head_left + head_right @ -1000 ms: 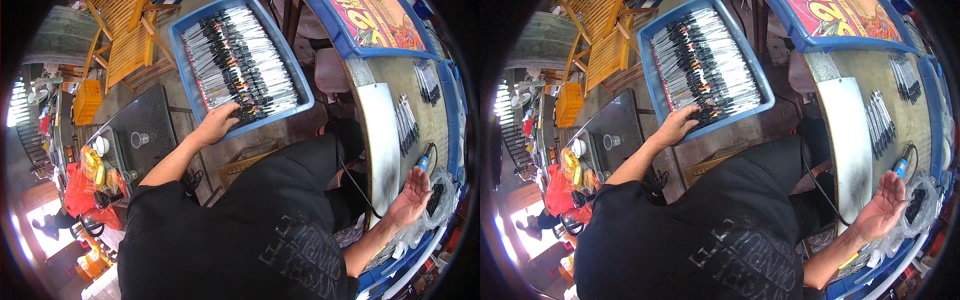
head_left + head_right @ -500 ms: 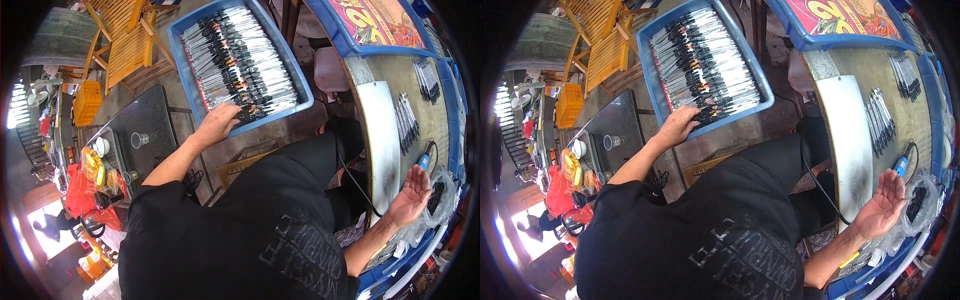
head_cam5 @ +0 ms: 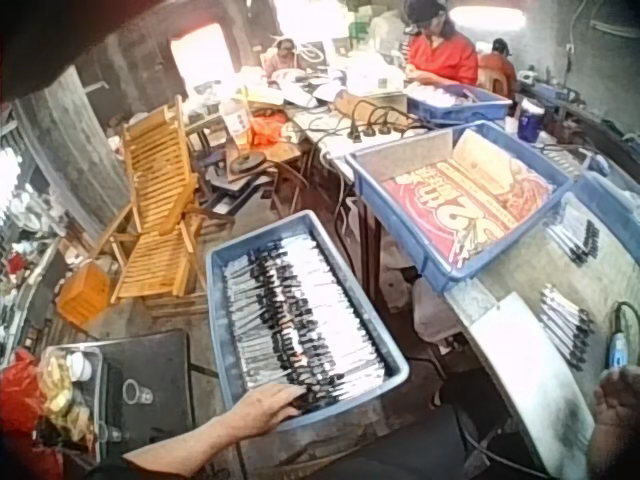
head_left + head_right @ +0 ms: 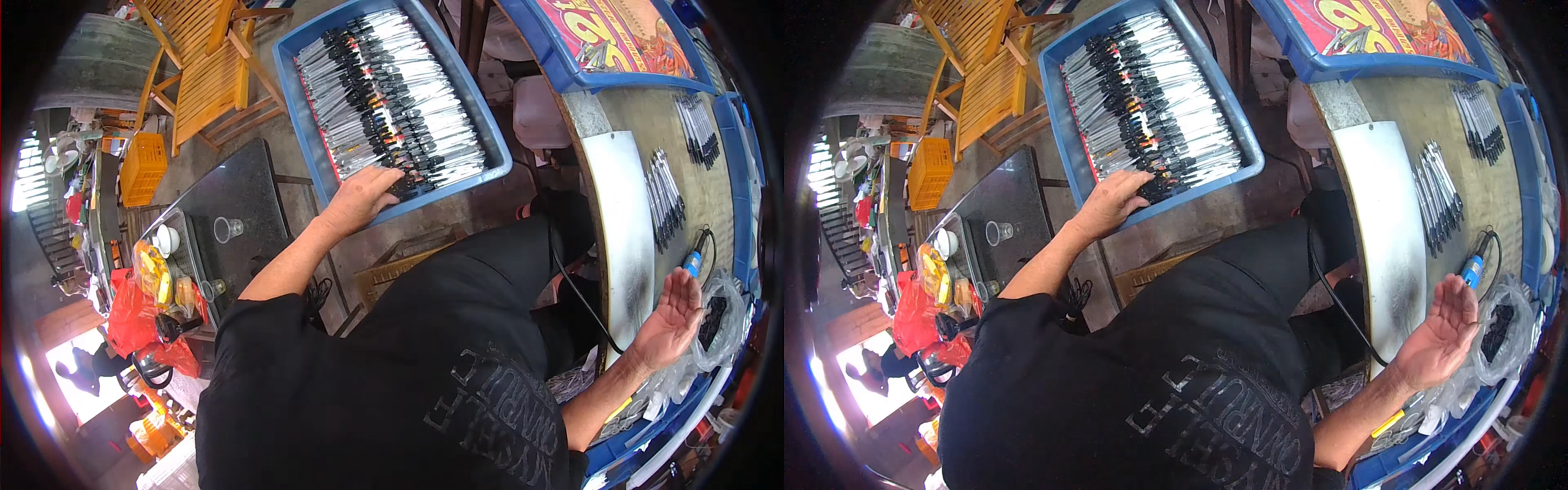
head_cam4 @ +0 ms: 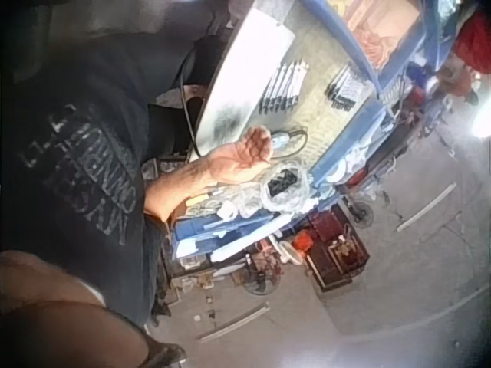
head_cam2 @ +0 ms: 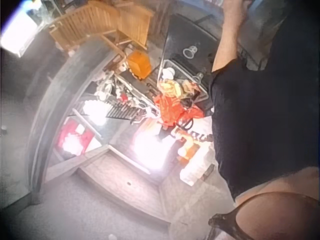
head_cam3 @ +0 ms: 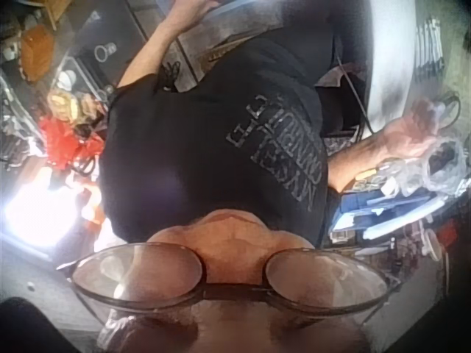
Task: The person processes small electronic components on a workbench using an electric screwdriver to manipulate screws into a workpiece.
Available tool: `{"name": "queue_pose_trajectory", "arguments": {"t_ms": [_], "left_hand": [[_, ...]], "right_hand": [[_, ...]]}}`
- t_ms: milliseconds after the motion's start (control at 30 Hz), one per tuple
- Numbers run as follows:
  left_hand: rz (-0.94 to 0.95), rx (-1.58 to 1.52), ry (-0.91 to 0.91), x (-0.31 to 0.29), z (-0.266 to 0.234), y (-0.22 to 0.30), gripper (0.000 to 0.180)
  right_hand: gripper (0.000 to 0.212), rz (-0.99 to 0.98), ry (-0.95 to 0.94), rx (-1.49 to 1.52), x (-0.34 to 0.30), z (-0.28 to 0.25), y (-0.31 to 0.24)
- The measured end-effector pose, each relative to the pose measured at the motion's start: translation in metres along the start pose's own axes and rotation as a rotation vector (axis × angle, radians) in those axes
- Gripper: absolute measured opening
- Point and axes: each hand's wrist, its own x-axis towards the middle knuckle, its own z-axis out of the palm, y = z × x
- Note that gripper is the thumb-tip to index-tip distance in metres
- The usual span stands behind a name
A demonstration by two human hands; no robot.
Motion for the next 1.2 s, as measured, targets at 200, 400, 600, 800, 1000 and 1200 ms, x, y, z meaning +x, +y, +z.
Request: {"name": "queue_pose_trajectory", "arguments": {"t_ms": [200, 400, 600, 800, 1000, 1200], "left_hand": [[-0.089, -0.156, -0.019, -0.001, -0.006, -0.005, 0.042], [-0.078, -0.156, -0.022, -0.006, -0.006, -0.014, 0.039], [-0.037, -0.029, 0.019, -0.01, -0.006, -0.011, 0.031], [-0.063, -0.067, 0.036, -0.011, -0.005, -0.007, 0.029], [-0.125, -0.167, 0.069, -0.002, -0.019, -0.002, 0.025], [0.072, -0.05, -0.082, -0.002, -0.019, 0.0, 0.028]], "right_hand": [[0.046, 0.005, -0.024, 0.032, 0.0, -0.004, 0.0], [0.046, 0.009, -0.076, 0.064, 0.001, -0.004, 0.001], [0.046, 0.013, -0.012, 0.021, 0.0, -0.003, 0.001], [0.046, 0.01, -0.041, 0.039, 0.0, -0.005, 0.003], [0.046, 0.013, -0.055, 0.048, 0.0, -0.006, 0.002], [0.046, 0.022, -0.026, 0.047, 0.0, -0.006, 0.004]]}}
